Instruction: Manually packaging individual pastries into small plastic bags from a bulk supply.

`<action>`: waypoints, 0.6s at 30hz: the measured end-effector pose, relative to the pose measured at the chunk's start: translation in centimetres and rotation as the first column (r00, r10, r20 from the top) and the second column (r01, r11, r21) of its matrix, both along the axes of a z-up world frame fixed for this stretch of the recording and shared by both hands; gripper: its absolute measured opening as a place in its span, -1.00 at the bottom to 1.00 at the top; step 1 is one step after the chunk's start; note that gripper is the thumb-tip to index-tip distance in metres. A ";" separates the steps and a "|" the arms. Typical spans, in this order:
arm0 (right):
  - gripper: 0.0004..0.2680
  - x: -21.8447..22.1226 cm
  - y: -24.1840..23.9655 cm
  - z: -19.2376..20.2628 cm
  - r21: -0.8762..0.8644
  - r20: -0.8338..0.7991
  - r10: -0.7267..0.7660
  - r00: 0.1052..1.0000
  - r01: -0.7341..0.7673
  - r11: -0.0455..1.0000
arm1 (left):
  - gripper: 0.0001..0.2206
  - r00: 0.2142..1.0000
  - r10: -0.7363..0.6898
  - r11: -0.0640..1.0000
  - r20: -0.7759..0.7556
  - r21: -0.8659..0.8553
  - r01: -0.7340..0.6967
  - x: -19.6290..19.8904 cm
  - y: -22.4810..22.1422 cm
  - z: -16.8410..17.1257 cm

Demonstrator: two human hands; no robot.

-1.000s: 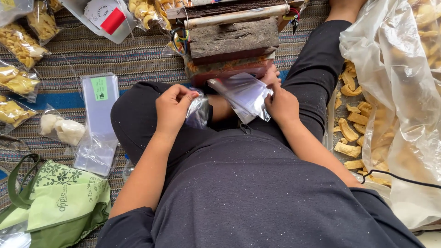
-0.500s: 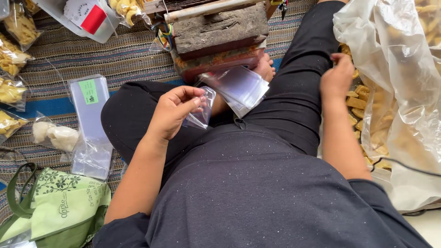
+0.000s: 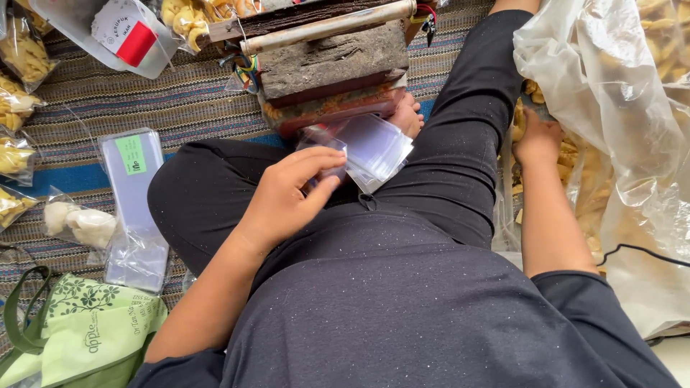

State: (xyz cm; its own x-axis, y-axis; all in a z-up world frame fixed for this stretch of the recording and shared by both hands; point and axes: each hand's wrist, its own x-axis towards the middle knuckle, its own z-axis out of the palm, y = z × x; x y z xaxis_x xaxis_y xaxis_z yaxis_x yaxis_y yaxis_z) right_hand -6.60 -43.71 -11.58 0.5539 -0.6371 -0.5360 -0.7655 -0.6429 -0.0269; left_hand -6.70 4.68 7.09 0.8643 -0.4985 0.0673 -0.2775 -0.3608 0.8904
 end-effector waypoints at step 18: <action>-0.76 -8.9 13.0 28.2 0.262 0.701 0.439 0.562 -0.775 0.575 | -0.50 0.947 -0.176 0.984 0.269 0.009 0.181 -1.3 -5.6 2.8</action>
